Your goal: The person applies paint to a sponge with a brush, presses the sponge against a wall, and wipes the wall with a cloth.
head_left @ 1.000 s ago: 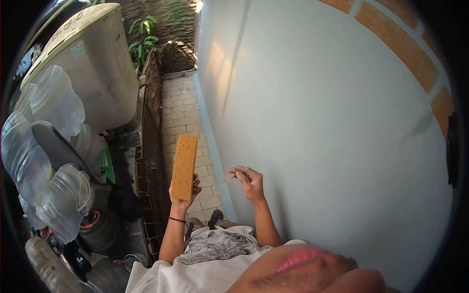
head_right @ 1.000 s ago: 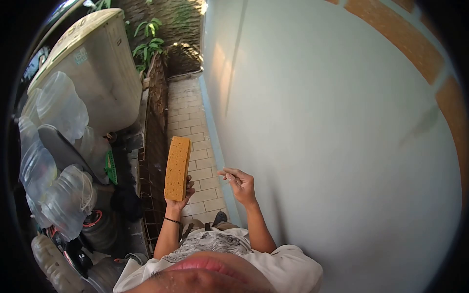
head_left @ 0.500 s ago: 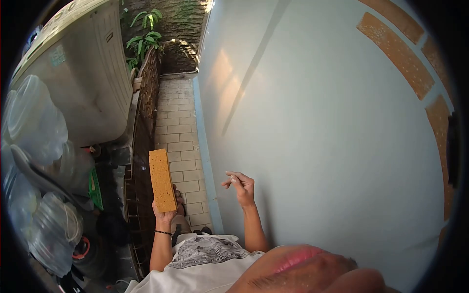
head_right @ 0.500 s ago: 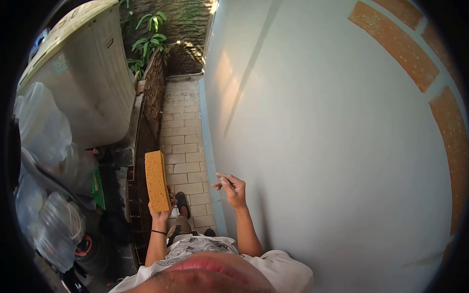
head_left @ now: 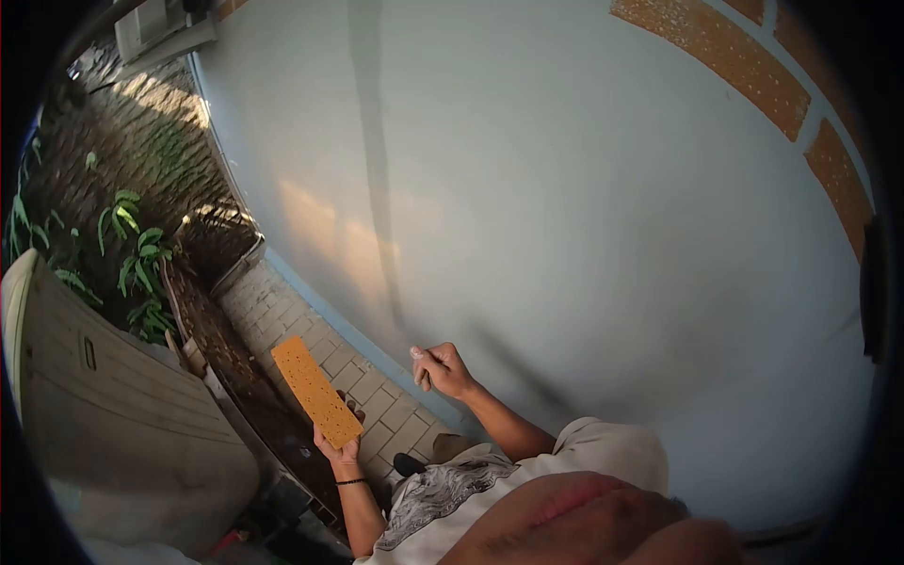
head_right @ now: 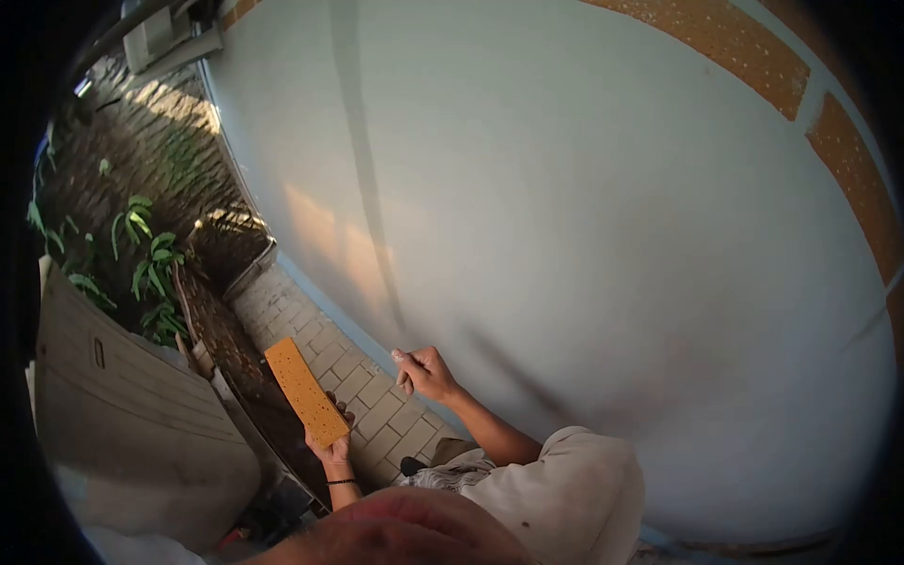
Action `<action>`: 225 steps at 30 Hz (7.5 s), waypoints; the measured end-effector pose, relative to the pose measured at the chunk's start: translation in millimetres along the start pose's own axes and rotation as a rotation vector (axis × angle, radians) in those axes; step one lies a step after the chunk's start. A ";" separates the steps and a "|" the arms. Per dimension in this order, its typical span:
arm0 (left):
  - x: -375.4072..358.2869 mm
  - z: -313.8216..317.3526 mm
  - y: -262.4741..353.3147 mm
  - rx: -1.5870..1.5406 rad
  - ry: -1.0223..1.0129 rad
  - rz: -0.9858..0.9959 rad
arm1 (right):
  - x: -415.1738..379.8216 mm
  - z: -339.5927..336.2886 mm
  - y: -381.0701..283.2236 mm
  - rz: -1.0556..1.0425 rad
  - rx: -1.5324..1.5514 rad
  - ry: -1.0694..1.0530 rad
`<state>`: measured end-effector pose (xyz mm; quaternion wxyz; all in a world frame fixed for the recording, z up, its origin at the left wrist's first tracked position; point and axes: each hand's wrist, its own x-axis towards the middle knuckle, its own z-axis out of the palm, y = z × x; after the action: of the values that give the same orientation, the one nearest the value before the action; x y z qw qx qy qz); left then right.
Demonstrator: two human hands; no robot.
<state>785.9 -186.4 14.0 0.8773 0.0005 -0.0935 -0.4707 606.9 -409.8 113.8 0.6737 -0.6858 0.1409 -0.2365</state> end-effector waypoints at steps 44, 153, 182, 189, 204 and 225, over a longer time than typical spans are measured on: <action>-13.6 44.6 -134.6 0.094 -0.033 -0.379 | -191.1 -29.1 -61.2 -0.251 0.156 0.322; -200.0 164.2 -373.3 -0.279 -0.274 -2.730 | -469.5 241.4 -12.2 -0.672 -0.353 2.697; -160.9 163.4 -368.7 -0.296 -0.252 -2.574 | -436.4 218.3 -41.5 -0.499 -0.518 2.596; -155.1 156.9 -362.3 -0.322 -0.228 -2.564 | -430.7 231.2 -45.6 -0.553 -0.505 2.571; -193.1 169.9 -345.1 -0.355 -0.193 -2.752 | -420.2 292.4 -51.0 -0.497 -0.627 2.753; -245.6 178.4 -303.5 -0.358 -0.294 -2.869 | -395.7 370.6 -58.8 -0.448 -1.022 2.852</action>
<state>373.4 -137.0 122.1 -0.3678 -0.0629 -0.0411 -0.9269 454.4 113.6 126.1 -0.3677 -0.0524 0.6111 -0.6990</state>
